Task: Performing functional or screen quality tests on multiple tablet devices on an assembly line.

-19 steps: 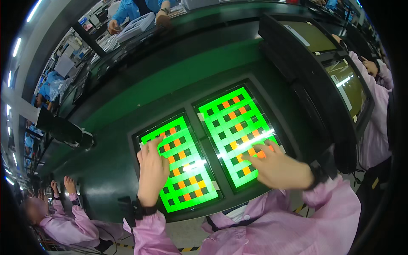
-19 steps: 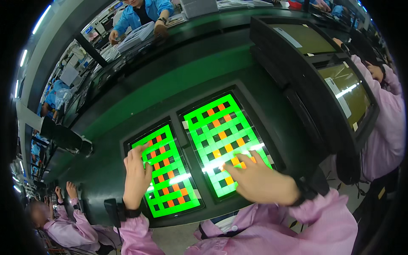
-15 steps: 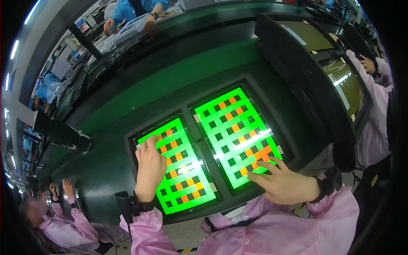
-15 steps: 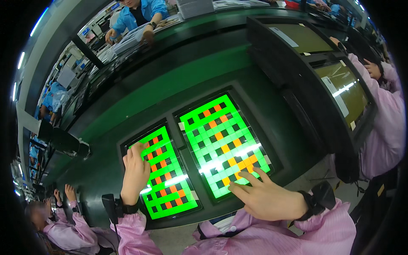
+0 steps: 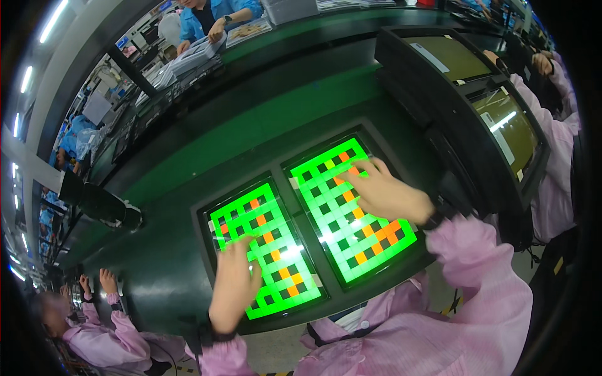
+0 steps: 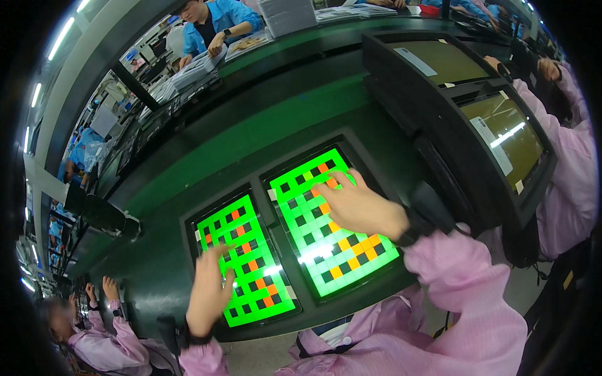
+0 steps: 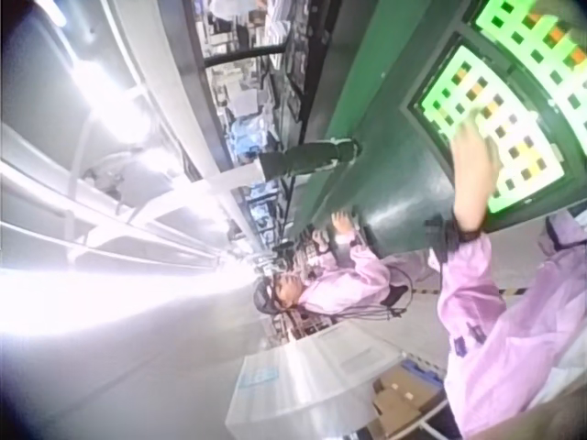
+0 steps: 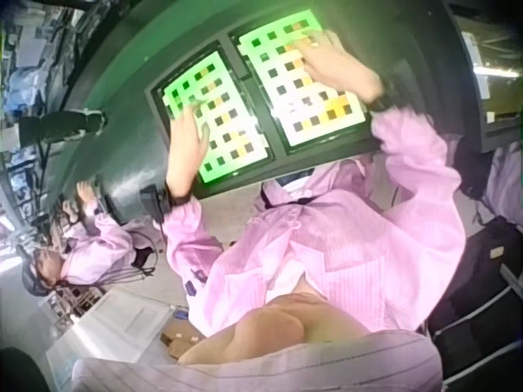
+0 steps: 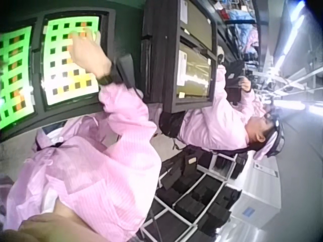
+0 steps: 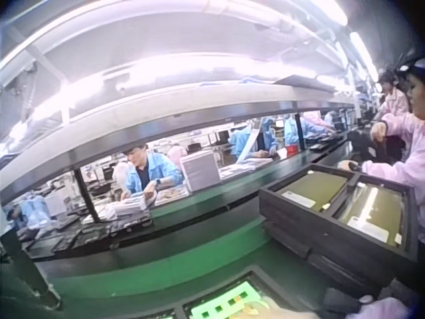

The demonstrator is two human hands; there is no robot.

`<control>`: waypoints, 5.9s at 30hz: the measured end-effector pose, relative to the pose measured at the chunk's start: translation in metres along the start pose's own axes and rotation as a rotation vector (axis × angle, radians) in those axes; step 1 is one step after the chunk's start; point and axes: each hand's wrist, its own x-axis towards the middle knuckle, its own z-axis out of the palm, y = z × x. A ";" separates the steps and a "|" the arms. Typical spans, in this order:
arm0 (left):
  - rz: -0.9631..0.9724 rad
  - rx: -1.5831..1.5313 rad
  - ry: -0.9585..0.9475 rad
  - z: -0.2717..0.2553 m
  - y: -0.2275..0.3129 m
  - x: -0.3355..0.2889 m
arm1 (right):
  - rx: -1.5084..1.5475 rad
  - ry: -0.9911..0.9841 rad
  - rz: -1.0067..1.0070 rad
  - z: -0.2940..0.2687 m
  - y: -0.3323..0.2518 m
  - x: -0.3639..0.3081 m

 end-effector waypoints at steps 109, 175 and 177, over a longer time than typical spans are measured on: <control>0.494 -1.247 -0.754 0.136 0.196 0.079 | -0.050 0.549 0.487 -0.168 0.034 -0.262; -0.296 0.062 -0.046 0.055 0.004 0.047 | 0.599 0.360 0.246 0.010 0.037 0.032; -0.332 0.059 -0.050 0.054 0.006 0.046 | 0.549 0.390 0.232 0.012 0.040 0.030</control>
